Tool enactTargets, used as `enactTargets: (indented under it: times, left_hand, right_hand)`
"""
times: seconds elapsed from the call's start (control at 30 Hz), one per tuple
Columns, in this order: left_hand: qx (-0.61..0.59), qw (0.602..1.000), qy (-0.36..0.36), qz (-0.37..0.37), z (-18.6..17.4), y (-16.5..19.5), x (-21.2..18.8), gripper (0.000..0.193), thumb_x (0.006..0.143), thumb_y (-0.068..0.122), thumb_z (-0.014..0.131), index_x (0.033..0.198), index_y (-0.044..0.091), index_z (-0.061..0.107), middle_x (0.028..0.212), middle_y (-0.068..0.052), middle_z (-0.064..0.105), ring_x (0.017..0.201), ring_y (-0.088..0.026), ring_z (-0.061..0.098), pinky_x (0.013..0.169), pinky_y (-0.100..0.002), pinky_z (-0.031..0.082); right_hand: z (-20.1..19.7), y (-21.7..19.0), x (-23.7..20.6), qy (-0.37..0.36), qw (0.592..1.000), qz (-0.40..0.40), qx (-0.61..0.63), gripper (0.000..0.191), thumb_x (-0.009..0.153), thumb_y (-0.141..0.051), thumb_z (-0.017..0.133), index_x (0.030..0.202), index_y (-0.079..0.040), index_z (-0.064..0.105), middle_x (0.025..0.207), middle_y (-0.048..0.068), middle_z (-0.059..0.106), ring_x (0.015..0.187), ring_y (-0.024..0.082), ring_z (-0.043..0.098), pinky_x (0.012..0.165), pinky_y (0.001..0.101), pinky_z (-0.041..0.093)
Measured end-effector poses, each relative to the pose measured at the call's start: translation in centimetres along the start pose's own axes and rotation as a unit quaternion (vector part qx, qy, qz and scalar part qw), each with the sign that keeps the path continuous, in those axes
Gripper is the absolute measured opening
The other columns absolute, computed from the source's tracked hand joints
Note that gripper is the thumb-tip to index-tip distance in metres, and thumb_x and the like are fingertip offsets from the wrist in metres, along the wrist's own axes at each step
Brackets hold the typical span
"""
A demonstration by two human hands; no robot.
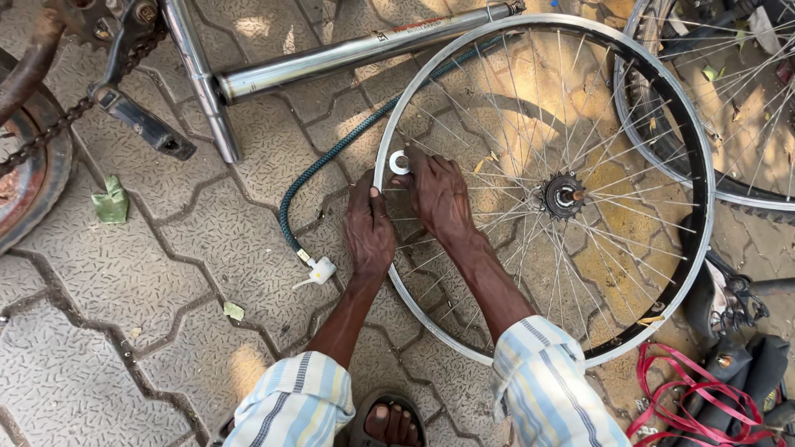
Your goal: The person uses a screwdriver to tighten the axle nuts on a bicycle wheel, then flips the wheel and attaches a valve core to the rim. The person works on the wheel while sitting on the ground.
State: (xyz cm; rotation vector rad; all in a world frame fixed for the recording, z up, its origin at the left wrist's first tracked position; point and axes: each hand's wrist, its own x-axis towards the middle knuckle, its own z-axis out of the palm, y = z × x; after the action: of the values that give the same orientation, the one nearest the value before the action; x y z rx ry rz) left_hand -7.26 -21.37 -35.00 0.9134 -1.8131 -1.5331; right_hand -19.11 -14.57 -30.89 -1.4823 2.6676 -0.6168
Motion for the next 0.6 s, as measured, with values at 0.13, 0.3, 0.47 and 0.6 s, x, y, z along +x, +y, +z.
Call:
enactTargets:
  times: [0.13,0.3,0.47,0.6]
  left_hand:
    - [0.0,1.0,0.001,0.012,0.0,-0.2,0.2,0.043,0.112,0.028,0.033,0.138,0.005,0.058,0.12,-0.025,0.067,0.104,-0.039,0.07,0.087,-0.051,0.054]
    - [-0.006,0.999,0.019,0.036,-0.3,0.0,0.3,0.039,0.113,0.022,0.035,0.14,0.003,0.056,0.123,-0.027,0.065,0.106,-0.042,0.068,0.087,-0.053,0.054]
    - [-0.008,0.997,-0.029,-0.069,-0.3,0.6,0.3,0.043,0.109,0.025,0.034,0.14,0.006,0.056,0.112,-0.025,0.068,0.085,-0.041,0.069,0.077,-0.054,0.052]
    - [-0.013,0.999,0.011,0.04,-0.4,0.6,0.5,0.042,0.115,0.025,0.033,0.14,0.002,0.057,0.118,-0.028,0.066,0.102,-0.042,0.069,0.084,-0.054,0.054]
  right_hand:
    - [-0.8,-0.3,0.3,0.028,0.996,-0.036,0.077,0.038,0.093,-0.018,0.072,0.125,0.0,0.062,0.105,0.018,0.073,0.098,0.033,0.069,0.085,0.0451,0.053]
    - [0.1,-0.9,0.1,0.117,0.987,-0.105,-0.034,0.036,0.09,-0.015,0.069,0.122,0.0,0.063,0.104,0.018,0.073,0.093,0.034,0.069,0.076,0.0461,0.051]
    - [1.4,0.9,0.8,0.077,0.995,-0.045,-0.047,0.012,0.101,-0.017,0.068,0.101,-0.005,0.066,0.077,0.014,0.065,0.069,0.03,0.063,0.061,0.0474,0.05]
    - [2.5,2.4,2.4,0.061,0.993,-0.026,-0.102,0.029,0.106,-0.026,0.059,0.094,-0.001,0.066,0.059,0.013,0.052,0.045,0.023,0.046,0.04,0.0475,0.041]
